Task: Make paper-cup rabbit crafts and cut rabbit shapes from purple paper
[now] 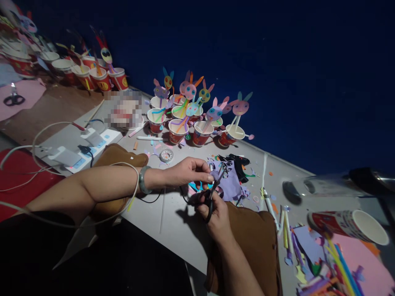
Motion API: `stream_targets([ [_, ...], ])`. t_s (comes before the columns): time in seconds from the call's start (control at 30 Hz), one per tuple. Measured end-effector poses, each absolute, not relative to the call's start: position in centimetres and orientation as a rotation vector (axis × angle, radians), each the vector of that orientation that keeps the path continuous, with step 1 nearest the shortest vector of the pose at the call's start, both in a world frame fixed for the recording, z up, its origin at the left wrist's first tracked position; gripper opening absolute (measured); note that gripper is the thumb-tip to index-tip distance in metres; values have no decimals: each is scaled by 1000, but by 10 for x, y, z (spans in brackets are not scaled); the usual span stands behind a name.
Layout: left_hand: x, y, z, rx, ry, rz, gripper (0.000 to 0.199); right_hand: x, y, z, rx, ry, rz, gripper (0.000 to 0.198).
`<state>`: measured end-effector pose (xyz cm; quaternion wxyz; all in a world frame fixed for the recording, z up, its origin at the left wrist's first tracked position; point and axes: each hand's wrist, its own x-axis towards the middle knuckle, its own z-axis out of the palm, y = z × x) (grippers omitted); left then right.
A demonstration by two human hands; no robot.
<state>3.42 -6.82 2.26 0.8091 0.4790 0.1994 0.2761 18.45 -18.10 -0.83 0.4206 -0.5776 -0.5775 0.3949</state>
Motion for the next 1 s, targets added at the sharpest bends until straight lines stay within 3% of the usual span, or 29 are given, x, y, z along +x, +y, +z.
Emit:
stream_targets([
  [1.0,33,-69,22,1077,435,562,38,186,-182,-11,-1455,-1507,903,55],
])
